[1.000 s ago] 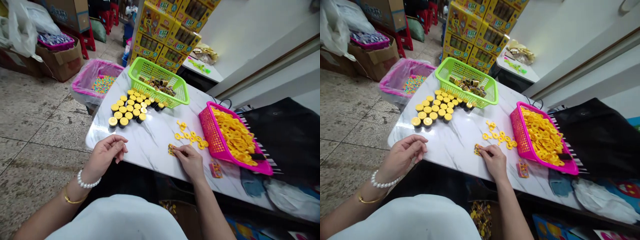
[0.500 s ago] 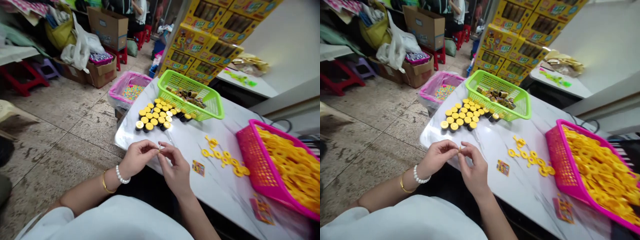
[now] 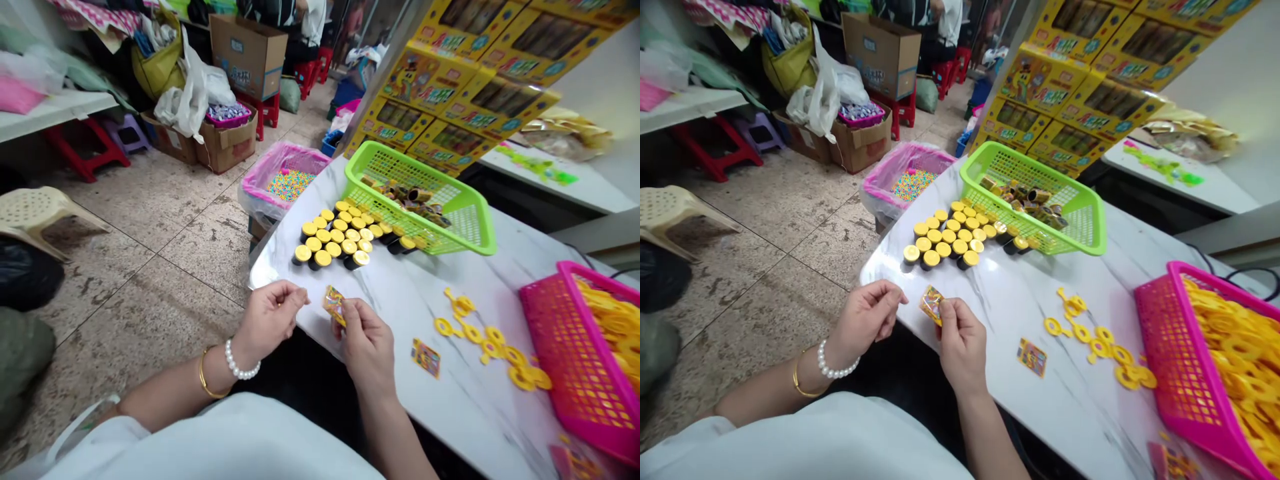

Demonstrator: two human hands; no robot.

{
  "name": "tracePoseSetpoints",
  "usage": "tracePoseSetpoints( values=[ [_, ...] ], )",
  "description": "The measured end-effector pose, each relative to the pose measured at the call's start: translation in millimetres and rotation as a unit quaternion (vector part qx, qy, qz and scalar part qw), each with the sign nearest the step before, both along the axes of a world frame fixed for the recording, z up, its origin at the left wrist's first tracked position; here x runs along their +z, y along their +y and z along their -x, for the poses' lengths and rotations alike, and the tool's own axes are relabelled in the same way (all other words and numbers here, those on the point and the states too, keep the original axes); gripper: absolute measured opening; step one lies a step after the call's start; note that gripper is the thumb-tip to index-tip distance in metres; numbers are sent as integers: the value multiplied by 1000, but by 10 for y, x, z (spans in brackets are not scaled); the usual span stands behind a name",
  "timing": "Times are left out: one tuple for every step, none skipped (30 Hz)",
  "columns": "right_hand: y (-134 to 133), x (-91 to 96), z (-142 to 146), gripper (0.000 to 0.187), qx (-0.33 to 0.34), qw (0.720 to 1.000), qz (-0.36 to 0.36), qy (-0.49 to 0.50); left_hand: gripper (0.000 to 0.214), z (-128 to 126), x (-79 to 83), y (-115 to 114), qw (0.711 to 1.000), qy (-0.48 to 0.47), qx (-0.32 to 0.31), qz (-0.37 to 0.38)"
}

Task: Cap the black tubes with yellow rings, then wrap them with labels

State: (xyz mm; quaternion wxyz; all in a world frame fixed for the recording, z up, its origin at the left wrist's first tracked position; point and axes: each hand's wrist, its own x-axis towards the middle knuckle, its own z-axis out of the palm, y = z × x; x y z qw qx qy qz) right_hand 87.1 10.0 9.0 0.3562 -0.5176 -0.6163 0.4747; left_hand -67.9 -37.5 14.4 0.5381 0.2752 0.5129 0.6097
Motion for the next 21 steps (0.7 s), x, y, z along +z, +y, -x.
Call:
tracePoseSetpoints(
  values=[
    [-8,8,3,46,7,1000,-24,-12,49,-12,5,-21,1000,8,-10,-7],
    [-13,18,5,44,14,999,-48,-20,49,-22,9,-35,1000,15,-14,-14],
    [-16,29,7,41,21,997,-71,-22,50,-29,12,-42,1000,21,-11,-21],
    [-19,38,8,38,27,995,-95,-20,50,-33,15,-43,999,24,-6,-25],
    [-22,44,7,35,31,993,-116,-17,50,-35,17,-39,999,26,-1,-26],
    [-25,45,5,33,35,990,-133,-14,50,-35,20,-33,999,28,3,-27],
    [-28,41,1,30,40,988,-148,-13,51,-35,23,-28,999,31,6,-27],
    [-32,33,-4,28,44,986,-161,-14,51,-36,27,-23,999,34,7,-29],
    [-37,19,-9,26,50,983,-174,-19,52,-38,32,-21,999,38,8,-32],
    [-42,4,-14,24,56,980,-189,-28,51,-41,38,-22,998,43,8,-35],
    [-47,-12,-17,23,62,975,-207,-40,49,-45,43,-26,998,50,9,-37],
    [-50,-26,-19,22,65,969,-230,-55,46,-48,48,-32,997,60,10,-40],
    [-52,-36,-18,20,66,962,-256,-71,41,-51,52,-39,996,72,17,-43],
    [-52,-41,-17,19,63,953,-282,-86,34,-50,53,-48,995,85,29,-45],
    [-48,-41,-15,18,58,945,-306,-99,27,-46,53,-57,993,94,49,-45],
    [-42,-36,-13,17,51,938,-325,-109,23,-39,51,-65,992,97,73,-44],
    [-35,-26,-11,16,47,933,-337,-115,23,-28,48,-71,990,96,96,-41],
    [-26,-15,-10,16,46,930,-345,-116,25,-15,44,-77,988,95,113,-39],
    [-19,-3,-7,16,48,929,-349,-115,24,-3,39,-83,987,97,119,-37],
    [-14,7,-1,16,53,928,-352,-111,21,9,34,-88,987,104,115,-38],
    [-13,14,9,16,60,926,-356,-108,17,17,28,-93,987,117,104,-44]
  ],
)
